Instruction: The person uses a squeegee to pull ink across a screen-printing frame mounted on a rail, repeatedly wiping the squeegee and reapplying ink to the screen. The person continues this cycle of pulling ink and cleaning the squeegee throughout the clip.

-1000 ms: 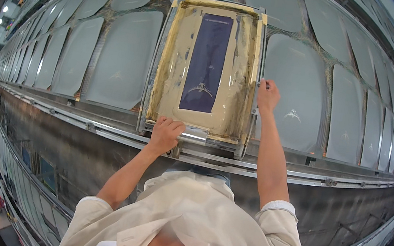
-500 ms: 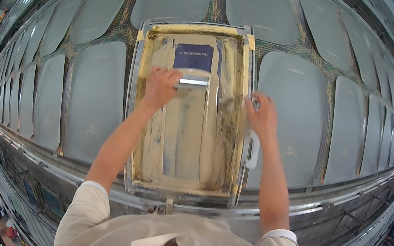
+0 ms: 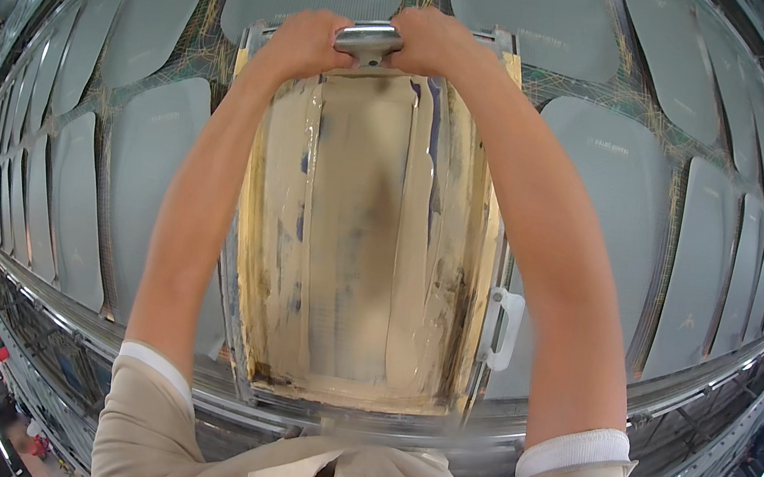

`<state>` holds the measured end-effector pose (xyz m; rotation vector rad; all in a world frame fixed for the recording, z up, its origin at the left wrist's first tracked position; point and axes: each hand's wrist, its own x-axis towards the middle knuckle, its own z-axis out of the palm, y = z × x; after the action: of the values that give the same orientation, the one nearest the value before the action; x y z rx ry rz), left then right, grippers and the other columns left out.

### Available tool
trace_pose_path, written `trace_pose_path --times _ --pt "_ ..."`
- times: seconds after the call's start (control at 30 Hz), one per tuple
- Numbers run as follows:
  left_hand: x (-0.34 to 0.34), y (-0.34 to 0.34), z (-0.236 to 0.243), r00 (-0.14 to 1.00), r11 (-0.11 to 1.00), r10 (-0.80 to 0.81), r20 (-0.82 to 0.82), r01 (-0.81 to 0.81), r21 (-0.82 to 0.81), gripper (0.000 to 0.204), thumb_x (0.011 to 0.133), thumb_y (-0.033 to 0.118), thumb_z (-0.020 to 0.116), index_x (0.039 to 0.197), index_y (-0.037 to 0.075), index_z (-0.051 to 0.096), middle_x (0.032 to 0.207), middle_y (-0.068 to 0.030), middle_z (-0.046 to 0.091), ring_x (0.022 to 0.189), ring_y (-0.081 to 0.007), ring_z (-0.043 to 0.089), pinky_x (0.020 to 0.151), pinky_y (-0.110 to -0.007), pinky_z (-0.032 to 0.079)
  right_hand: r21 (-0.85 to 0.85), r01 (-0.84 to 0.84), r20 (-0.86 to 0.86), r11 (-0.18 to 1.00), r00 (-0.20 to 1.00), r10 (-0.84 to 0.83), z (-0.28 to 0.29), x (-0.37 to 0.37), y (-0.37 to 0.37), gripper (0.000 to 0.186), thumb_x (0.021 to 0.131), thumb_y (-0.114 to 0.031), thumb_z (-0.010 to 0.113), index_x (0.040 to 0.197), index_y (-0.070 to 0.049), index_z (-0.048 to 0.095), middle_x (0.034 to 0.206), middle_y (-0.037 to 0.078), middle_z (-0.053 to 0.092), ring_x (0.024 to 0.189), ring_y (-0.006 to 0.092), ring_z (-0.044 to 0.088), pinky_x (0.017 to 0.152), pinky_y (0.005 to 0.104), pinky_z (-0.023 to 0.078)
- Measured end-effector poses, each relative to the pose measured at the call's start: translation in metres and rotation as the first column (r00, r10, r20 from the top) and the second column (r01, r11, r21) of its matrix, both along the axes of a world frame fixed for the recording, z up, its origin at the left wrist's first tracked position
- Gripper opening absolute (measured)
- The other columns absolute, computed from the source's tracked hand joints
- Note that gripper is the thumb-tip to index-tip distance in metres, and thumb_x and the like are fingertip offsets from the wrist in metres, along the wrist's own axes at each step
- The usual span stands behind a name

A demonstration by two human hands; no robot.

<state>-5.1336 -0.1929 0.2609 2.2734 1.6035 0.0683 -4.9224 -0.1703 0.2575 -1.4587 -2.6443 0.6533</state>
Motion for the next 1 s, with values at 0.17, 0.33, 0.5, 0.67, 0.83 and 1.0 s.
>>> trace_pose_path --times 0.17,0.33,0.5,0.67,0.83,1.0 --pt "-0.006 -0.041 -0.012 0.999 0.995 -0.04 0.005 0.04 0.096 0.027 0.073 0.03 0.079 0.095 0.014 0.074 0.091 -0.0105 0.074 0.089 -0.0323 0.07 0.08 -0.044 0.054 -0.037 -0.013 0.027 0.999 1.0 0.014 -0.002 -0.004 -0.039 0.025 0.077 -0.027 0.075 0.09 -0.006 0.072 0.085 0.017 0.072 0.082 0.0359 0.069 0.076 0.0452 0.055" --pt "0.013 -0.158 -0.002 0.998 0.998 -0.046 0.032 0.044 0.044 0.018 0.077 0.027 0.076 0.09 0.016 0.072 0.087 -0.0098 0.072 0.089 -0.0308 0.069 0.083 -0.044 0.05 0.03 -0.008 0.061 1.0 0.998 0.006 0.0 0.014 -0.158 0.023 0.075 -0.025 0.073 0.089 -0.006 0.071 0.088 0.015 0.073 0.085 0.0359 0.07 0.078 0.047 0.055" --pt "0.027 -0.326 -0.005 0.993 0.992 -0.114 0.03 0.113 0.051 0.011 0.073 0.016 0.074 0.083 0.014 0.069 0.083 -0.0081 0.069 0.085 -0.0284 0.068 0.08 -0.045 0.047 0.061 -0.06 -0.023 0.996 0.998 0.062 -0.001 0.033 -0.329 0.017 0.068 -0.015 0.075 0.08 -0.009 0.066 0.078 0.014 0.068 0.081 0.0347 0.067 0.08 0.0465 0.05" --pt "0.035 -0.452 0.0 0.987 0.989 -0.08 0.142 0.06 0.139 0.015 0.07 0.01 0.072 0.085 0.013 0.069 0.084 -0.0045 0.067 0.084 -0.0236 0.065 0.084 -0.04 0.041 0.131 -0.067 -0.211 0.989 0.973 0.094 0.004 0.043 -0.445 0.019 0.065 -0.01 0.076 0.079 -0.007 0.064 0.076 0.012 0.067 0.082 0.0314 0.065 0.084 0.0429 0.047" --pt "0.033 -0.445 0.002 0.989 0.993 -0.085 0.119 0.074 0.097 0.024 0.07 0.009 0.074 0.093 0.014 0.071 0.085 -0.0027 0.067 0.085 -0.0216 0.064 0.085 -0.038 0.04 0.059 -0.06 -0.195 0.996 0.978 0.07 0.01 0.043 -0.439 0.016 0.067 -0.009 0.075 0.079 -0.007 0.065 0.075 0.012 0.066 0.082 0.0312 0.065 0.083 0.0424 0.047" --pt "0.021 -0.33 -0.002 0.993 0.988 -0.092 0.079 0.081 0.134 0.013 0.075 0.016 0.073 0.087 0.014 0.069 0.085 -0.0041 0.069 0.088 -0.0235 0.067 0.086 -0.041 0.041 0.025 -0.039 -0.052 0.999 0.998 0.04 0.013 0.032 -0.326 0.015 0.071 -0.013 0.075 0.08 -0.008 0.065 0.075 0.013 0.067 0.082 0.0331 0.066 0.079 0.0448 0.049"
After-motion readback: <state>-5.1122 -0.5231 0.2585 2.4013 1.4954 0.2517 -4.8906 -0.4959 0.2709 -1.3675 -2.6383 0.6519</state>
